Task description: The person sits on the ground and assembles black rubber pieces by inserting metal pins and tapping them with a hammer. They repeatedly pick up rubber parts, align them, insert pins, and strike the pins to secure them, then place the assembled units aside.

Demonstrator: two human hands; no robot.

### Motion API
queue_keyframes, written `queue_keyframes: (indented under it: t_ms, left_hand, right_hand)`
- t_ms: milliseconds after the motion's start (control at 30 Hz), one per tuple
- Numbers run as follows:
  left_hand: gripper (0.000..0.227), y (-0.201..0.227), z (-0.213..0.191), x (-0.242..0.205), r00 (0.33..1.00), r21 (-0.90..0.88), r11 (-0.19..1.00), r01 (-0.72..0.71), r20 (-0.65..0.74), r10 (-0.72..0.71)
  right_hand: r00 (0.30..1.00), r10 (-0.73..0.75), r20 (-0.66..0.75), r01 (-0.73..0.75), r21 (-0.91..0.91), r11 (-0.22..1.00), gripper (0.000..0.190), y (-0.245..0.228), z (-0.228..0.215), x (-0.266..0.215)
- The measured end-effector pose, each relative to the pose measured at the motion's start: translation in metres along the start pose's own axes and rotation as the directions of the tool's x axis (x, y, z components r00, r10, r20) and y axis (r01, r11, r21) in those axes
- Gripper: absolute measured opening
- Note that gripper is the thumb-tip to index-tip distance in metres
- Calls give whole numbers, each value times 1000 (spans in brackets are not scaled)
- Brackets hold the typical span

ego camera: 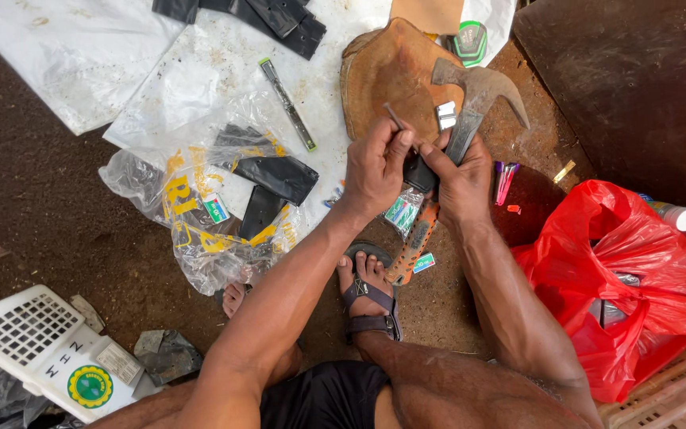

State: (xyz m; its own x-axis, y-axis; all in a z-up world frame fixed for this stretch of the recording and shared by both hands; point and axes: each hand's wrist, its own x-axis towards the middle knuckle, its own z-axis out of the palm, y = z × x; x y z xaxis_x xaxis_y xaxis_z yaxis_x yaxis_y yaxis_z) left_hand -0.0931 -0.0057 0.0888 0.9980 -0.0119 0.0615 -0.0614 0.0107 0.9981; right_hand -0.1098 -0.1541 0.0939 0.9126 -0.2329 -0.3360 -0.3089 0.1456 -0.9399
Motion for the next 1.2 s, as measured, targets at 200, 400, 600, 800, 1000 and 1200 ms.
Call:
queue_keyframes:
  t_ms: [200, 400, 600, 800, 1000, 1200]
  left_hand:
    - [27, -36, 4, -8, 954, -369, 882, 294, 52, -296]
    - [22, -80, -67, 25, 816, -539, 721, 436, -100, -569]
    - [21, -69, -70, 4, 562, -315, 466, 827, 465, -684]
    - [22, -70, -121, 27, 864, -555, 665, 500, 264, -429]
    - [26, -73, -250, 71, 912, 594, 805, 0, -330, 243]
    - [20, -55, -242, 52, 998, 45, 998, 41, 50, -43]
  right_hand:
    - [996, 40, 79, -45, 60, 997, 26, -4, -4, -8]
    - [958, -117, 264, 87, 120, 989, 24, -8, -24, -19]
    - [962, 42, 271, 5, -171, 985, 22, -19, -10, -11]
    - [909, -115, 401, 218, -222, 950, 17, -47, 36, 16]
    - [915, -131, 383, 259, -305, 916, 16, -34, 45, 13]
    - [821, -158, 548, 500, -560, 661, 11, 25, 15, -30]
